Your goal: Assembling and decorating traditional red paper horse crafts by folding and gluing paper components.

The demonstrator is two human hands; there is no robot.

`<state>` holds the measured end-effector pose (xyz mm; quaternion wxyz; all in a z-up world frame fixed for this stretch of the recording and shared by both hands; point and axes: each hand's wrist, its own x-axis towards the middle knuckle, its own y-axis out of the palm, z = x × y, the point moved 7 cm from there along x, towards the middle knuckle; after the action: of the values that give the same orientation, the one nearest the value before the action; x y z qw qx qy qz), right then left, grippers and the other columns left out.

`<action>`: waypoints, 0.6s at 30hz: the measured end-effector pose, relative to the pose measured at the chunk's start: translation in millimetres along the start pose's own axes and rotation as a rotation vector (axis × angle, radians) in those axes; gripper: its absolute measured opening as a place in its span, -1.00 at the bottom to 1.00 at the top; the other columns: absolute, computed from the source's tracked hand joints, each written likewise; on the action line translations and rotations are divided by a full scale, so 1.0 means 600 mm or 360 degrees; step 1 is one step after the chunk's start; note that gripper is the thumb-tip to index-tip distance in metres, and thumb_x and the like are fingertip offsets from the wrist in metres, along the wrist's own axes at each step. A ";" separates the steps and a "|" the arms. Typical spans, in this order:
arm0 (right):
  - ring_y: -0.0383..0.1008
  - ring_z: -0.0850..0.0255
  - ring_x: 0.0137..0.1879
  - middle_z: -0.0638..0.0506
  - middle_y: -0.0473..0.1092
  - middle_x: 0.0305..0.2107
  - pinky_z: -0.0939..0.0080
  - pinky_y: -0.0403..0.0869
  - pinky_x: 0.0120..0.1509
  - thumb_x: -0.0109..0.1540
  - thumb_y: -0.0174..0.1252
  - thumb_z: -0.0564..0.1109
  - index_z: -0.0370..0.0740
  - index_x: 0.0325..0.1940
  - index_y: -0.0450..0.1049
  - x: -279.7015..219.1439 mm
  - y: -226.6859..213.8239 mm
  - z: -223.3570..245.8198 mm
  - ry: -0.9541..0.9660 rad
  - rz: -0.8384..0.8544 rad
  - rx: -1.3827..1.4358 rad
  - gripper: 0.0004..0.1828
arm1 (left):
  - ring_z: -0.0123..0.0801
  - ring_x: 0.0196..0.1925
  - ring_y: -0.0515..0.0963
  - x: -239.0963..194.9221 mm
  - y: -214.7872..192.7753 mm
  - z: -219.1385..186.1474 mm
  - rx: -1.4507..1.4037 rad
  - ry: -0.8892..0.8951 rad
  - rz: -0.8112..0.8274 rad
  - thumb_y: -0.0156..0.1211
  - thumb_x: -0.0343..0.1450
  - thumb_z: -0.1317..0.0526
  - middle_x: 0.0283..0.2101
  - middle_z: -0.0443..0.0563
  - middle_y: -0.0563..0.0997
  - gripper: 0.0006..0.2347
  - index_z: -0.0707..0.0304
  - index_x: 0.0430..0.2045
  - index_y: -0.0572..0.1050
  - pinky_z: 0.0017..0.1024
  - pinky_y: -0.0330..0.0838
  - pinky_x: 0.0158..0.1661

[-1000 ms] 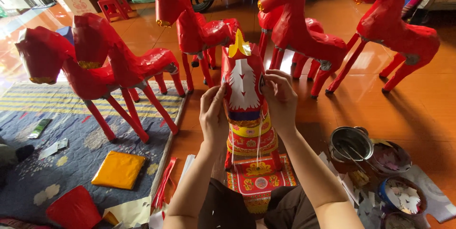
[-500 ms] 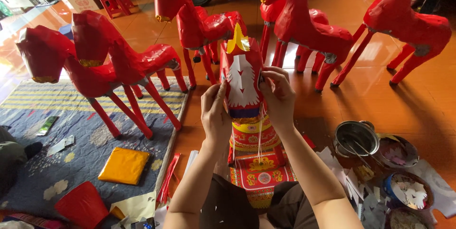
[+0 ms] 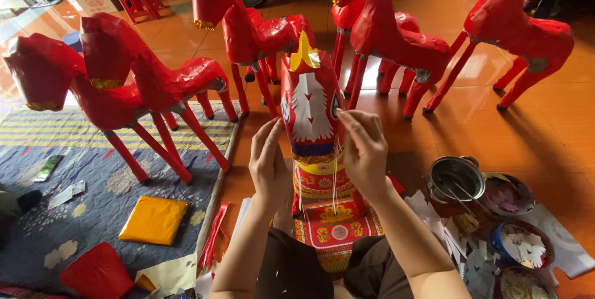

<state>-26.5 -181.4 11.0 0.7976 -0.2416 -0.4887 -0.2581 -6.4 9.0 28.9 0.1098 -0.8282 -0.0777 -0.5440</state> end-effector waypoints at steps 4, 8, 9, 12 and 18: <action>0.36 0.12 -0.10 -0.11 0.38 -0.20 0.23 0.36 -0.03 0.18 -0.05 -0.52 -0.32 0.14 0.45 0.011 -0.002 0.042 -0.0128 0.0063 -0.0347 -0.53 | 0.11 0.01 0.55 0.005 0.008 -0.009 0.0062 0.0049 -0.0014 -0.16 0.47 0.52 -0.01 0.37 0.51 -0.71 0.46 0.02 0.47 -0.18 0.50 -0.07; 0.37 0.05 -0.03 -0.16 0.36 -0.10 0.19 0.39 -0.01 0.17 -0.05 -0.49 -0.23 0.24 0.41 0.012 0.001 0.048 -0.0150 0.0094 -0.0368 -0.43 | 0.10 0.02 0.55 0.005 0.013 -0.010 0.0098 0.0075 0.0006 -0.14 0.47 0.49 -0.01 0.33 0.51 -0.71 0.42 0.00 0.50 -0.16 0.49 -0.04; 0.37 0.02 -0.01 -0.15 0.35 -0.08 0.17 0.40 0.00 0.17 -0.04 -0.47 -0.22 0.25 0.40 0.013 0.000 0.051 -0.0154 0.0091 -0.0348 -0.44 | 0.10 0.01 0.55 0.005 0.014 -0.011 0.0098 0.0081 0.0007 -0.15 0.46 0.49 -0.02 0.32 0.52 -0.71 0.43 0.00 0.50 -0.17 0.49 -0.05; 0.37 0.00 0.01 -0.16 0.34 -0.04 0.15 0.41 0.01 0.18 -0.03 -0.45 -0.21 0.25 0.40 0.013 0.000 0.051 -0.0159 0.0090 -0.0325 -0.44 | 0.11 -0.02 0.55 0.007 0.014 -0.010 0.0115 0.0098 0.0011 -0.16 0.46 0.50 -0.06 0.32 0.52 -0.71 0.44 -0.01 0.50 -0.17 0.49 -0.08; 0.39 -0.03 0.00 -0.18 0.36 -0.07 0.11 0.41 0.03 0.20 -0.08 -0.45 -0.25 0.20 0.44 0.018 -0.011 0.058 -0.0147 0.0042 -0.0253 -0.50 | 0.03 -0.12 0.53 0.018 0.013 0.016 0.0110 0.0126 0.0013 -0.13 0.45 0.48 -0.12 0.25 0.52 -0.73 0.43 -0.03 0.51 -0.21 0.46 -0.13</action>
<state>-49.2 -165.8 36.0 0.7559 -0.3221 -0.4998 -0.2740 8.5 4.4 34.4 0.1434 -0.8021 -0.0887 -0.5729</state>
